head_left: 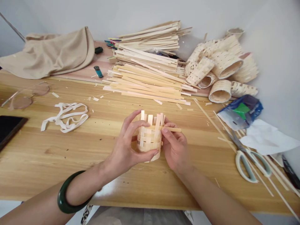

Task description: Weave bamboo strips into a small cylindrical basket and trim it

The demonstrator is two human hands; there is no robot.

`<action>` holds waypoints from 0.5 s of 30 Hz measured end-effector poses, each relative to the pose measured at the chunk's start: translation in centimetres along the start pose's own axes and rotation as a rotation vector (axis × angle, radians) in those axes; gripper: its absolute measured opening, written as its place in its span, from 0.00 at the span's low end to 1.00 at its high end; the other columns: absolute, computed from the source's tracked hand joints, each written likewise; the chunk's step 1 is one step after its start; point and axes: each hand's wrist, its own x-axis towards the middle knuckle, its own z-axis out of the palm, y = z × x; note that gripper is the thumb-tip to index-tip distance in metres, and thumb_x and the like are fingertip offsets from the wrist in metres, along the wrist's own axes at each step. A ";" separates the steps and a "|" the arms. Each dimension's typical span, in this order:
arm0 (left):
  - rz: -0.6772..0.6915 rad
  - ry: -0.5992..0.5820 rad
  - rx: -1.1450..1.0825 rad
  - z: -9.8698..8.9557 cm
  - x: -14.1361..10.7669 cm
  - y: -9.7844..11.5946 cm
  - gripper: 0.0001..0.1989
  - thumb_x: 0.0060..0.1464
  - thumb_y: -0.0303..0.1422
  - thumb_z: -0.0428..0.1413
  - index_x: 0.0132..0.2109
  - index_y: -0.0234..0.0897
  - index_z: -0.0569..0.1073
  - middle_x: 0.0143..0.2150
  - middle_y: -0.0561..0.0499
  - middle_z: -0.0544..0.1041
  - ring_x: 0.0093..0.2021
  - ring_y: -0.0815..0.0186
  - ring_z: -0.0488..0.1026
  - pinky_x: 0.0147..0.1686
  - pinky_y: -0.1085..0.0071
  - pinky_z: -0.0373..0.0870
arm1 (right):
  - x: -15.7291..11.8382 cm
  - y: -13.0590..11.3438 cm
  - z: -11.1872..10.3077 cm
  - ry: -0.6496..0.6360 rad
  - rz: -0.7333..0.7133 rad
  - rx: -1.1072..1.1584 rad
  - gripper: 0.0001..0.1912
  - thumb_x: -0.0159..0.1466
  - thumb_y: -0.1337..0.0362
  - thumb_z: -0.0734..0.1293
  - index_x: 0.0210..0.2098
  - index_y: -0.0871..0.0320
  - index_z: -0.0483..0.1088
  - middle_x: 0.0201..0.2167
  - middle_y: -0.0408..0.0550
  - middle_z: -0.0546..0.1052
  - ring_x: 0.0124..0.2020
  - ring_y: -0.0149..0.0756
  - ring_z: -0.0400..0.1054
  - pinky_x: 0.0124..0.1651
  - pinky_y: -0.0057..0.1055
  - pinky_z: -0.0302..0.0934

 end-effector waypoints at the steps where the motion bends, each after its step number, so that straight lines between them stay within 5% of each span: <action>1: 0.003 0.006 0.009 0.1 0.0 0.0 0.30 0.42 0.32 0.73 0.52 0.46 0.71 0.73 0.42 0.54 0.72 0.39 0.55 0.41 0.62 0.82 | 0.1 0.1 0.0 0.000 0.013 0.011 0.11 0.58 0.55 0.77 0.27 0.51 0.74 0.57 0.44 0.77 0.67 0.47 0.63 0.64 0.48 0.66; 11: 0.037 -0.015 0.082 -0.4 0.4 -0.2 0.31 0.40 0.34 0.74 0.50 0.45 0.69 0.71 0.41 0.56 0.73 0.41 0.54 0.38 0.65 0.82 | 0.3 0.0 0.2 -0.035 0.064 0.110 0.10 0.56 0.56 0.78 0.28 0.51 0.74 0.53 0.43 0.79 0.68 0.45 0.62 0.66 0.46 0.64; 15: -0.006 -0.024 -0.060 -0.2 0.1 -0.7 0.36 0.41 0.31 0.73 0.57 0.48 0.70 0.75 0.43 0.52 0.70 0.44 0.61 0.48 0.61 0.80 | 0.5 0.1 0.0 -0.002 0.036 0.068 0.11 0.56 0.55 0.78 0.27 0.51 0.76 0.54 0.45 0.78 0.67 0.47 0.63 0.68 0.49 0.61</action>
